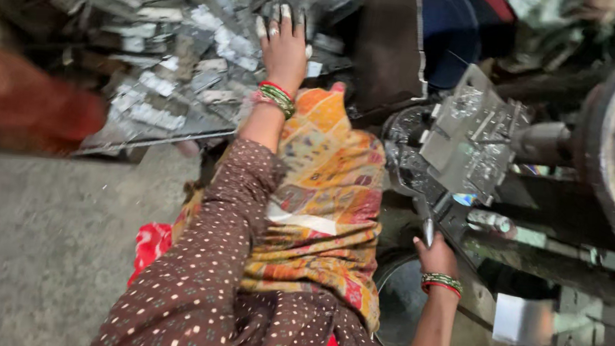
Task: The person sits at a manual press machine and repeatedly places small metal brackets into the die, pulls the lever to stamp them, and removes the finished pieces. The processed brackets are dropped into a nearby bin while the person continues the cycle with new parts from a pile.
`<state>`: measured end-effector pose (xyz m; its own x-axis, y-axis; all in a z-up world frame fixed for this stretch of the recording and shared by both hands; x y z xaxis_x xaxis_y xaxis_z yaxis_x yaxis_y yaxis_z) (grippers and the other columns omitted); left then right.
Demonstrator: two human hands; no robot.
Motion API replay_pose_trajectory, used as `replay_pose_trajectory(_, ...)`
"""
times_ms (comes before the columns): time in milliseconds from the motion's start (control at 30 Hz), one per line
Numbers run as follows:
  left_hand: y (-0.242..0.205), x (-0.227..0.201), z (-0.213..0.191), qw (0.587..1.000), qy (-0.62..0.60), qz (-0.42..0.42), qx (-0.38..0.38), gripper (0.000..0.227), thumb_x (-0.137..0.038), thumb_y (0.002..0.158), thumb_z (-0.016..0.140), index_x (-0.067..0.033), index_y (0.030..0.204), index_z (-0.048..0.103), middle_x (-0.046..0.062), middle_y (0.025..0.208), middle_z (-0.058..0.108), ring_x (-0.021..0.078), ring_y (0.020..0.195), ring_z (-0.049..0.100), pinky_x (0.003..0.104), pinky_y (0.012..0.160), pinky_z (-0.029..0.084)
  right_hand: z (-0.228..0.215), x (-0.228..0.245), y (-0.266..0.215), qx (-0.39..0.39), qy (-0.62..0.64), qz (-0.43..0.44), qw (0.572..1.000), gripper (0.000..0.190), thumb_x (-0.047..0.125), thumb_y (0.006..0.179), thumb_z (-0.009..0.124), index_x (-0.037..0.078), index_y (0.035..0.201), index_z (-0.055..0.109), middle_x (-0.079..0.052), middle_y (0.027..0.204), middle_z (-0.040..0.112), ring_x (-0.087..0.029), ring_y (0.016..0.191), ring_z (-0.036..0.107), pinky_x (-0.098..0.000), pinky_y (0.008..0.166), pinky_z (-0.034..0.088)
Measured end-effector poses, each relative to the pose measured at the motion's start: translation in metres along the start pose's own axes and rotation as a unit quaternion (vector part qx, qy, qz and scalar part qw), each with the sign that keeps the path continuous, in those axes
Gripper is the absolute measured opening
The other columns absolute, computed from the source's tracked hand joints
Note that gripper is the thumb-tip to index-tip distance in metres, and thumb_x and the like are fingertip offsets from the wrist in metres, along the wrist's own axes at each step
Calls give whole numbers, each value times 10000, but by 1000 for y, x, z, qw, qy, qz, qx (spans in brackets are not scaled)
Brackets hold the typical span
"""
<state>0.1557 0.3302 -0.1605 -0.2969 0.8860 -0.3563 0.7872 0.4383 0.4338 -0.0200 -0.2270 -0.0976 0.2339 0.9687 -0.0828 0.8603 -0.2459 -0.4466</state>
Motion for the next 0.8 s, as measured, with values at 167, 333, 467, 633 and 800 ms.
replay_pose_trajectory(167,26,-9,78,997,18,67,23,422,-196,995,562,-59,1389,628,176,1449,559,376,1313,504,576,1161,310,1,-2,-6,17,8,27,999,494,470,915,686,36,1134,600,-226,762,714,-394,643,734,-526,642,571)
replay_pose_trajectory(333,39,-2,110,997,3,73,39,395,-195,979,544,-25,1319,651,189,1351,610,378,1276,532,577,1089,333,1,2,-5,32,8,52,998,470,460,904,686,56,1124,591,-238,765,727,-400,646,744,-522,670,559)
replay_pose_trajectory(467,30,-7,113,990,63,123,-32,319,-234,978,540,-64,1218,666,183,1259,663,358,1225,581,527,1124,342,4,-5,-2,17,7,31,999,492,474,904,687,36,1108,594,-267,895,724,-451,803,729,-554,719,556)
replay_pose_trajectory(633,42,7,88,997,-6,74,36,219,-176,1077,518,-46,1179,662,159,900,735,354,868,705,538,997,461,7,-2,-1,-3,-7,20,1000,479,476,909,681,53,1122,608,-281,1021,718,-499,966,681,-577,813,533)
replay_pose_trajectory(800,16,15,2,932,-282,-209,85,397,-123,934,510,-145,1323,587,218,992,745,459,942,688,549,814,479,2,5,-5,-6,0,13,1000,436,443,920,685,51,1100,619,-268,1026,720,-485,964,685,-580,830,537)
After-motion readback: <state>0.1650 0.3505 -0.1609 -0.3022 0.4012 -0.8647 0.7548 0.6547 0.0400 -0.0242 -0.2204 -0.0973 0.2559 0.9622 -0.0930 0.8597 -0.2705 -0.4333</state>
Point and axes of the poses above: each hand's wrist, its own y-axis towards the middle knuckle, its own z-axis out of the palm, x = y × z, the point moved 5 cm from there along y, towards the middle knuckle
